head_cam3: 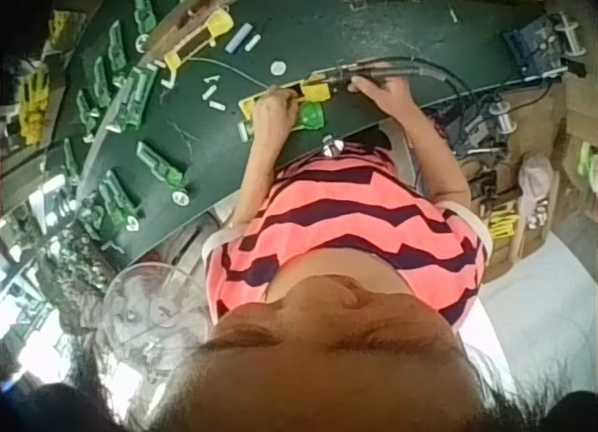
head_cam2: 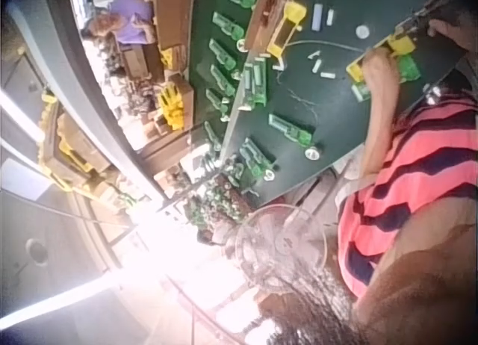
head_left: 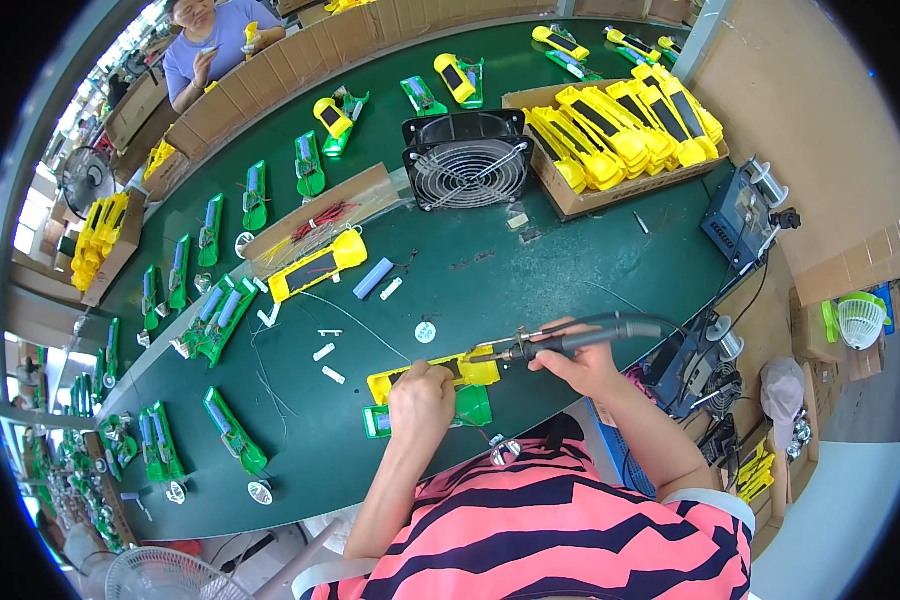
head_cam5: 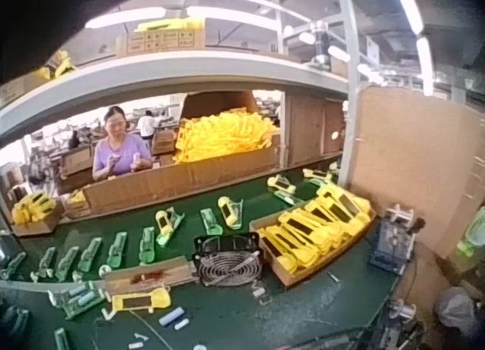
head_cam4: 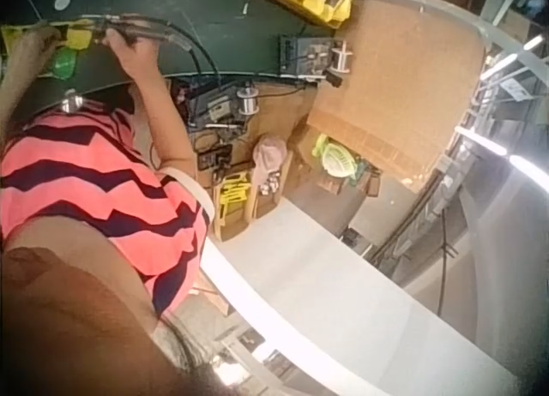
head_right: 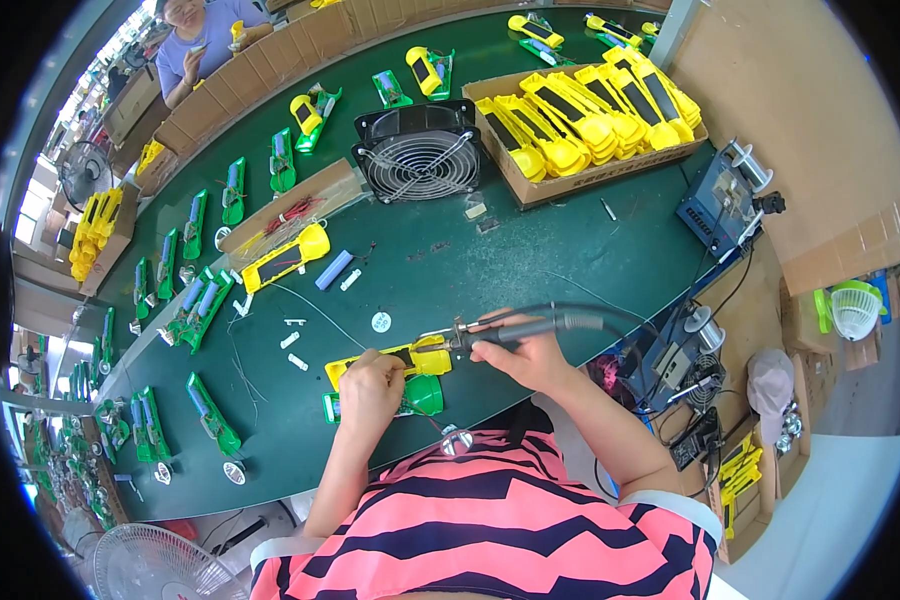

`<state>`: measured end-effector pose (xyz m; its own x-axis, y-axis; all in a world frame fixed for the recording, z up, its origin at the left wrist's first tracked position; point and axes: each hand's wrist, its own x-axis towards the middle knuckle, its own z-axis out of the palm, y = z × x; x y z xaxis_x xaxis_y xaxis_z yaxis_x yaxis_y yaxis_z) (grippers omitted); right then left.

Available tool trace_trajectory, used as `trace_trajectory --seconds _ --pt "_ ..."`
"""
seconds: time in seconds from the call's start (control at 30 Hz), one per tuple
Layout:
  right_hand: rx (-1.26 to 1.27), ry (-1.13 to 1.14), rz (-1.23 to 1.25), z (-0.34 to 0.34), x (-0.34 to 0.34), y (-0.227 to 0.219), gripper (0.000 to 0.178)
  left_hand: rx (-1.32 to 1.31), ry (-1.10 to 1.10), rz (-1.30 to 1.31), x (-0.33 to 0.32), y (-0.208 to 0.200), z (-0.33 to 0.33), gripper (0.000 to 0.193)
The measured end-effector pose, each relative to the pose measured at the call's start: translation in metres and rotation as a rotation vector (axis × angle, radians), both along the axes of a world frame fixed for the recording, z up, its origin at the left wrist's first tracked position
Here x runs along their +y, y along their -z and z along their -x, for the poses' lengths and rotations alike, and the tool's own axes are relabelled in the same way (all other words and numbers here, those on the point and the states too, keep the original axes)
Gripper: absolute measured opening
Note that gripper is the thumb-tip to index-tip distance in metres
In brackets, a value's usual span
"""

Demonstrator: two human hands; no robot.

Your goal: Soldering electrical components and wires onto solar panels for handheld lights.

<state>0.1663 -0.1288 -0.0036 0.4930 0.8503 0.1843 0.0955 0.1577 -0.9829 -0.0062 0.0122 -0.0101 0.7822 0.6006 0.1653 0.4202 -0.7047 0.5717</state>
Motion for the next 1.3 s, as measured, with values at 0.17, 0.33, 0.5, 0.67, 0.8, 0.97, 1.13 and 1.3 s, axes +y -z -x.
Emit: trace_trajectory --seconds 0.17,0.33,0.5,0.67,0.8,0.97,1.13,1.3 --pt "0.143 -0.067 0.110 -0.003 0.006 0.023 0.016 -0.001 -0.003 -0.002 0.001 0.001 -0.002 0.004" --pt "0.123 -0.028 0.097 0.004 0.013 0.035 0.014 0.006 0.001 -0.017 -0.001 0.001 -0.002 0.004" --pt "0.150 -0.006 0.079 0.007 0.012 0.040 0.014 0.041 -0.002 -0.047 -0.001 0.003 -0.003 0.004" --pt "0.209 0.017 0.149 0.008 0.009 0.041 0.014 0.060 0.022 -0.046 0.000 0.001 -0.003 0.004" --pt "0.189 0.049 0.164 0.014 0.006 0.030 0.013 0.054 0.017 -0.052 -0.001 0.001 -0.003 0.003" --pt "0.059 0.093 -0.069 0.028 -0.005 0.015 0.016 0.038 -0.001 -0.061 0.000 0.004 -0.003 0.003" --pt "-0.309 -0.004 0.182 0.053 -0.001 0.009 0.045 0.063 0.028 -0.060 0.000 0.002 -0.004 0.004" --pt "-0.419 -0.195 0.193 0.059 0.006 0.013 0.074 0.029 0.020 -0.047 0.000 0.000 -0.004 0.004"
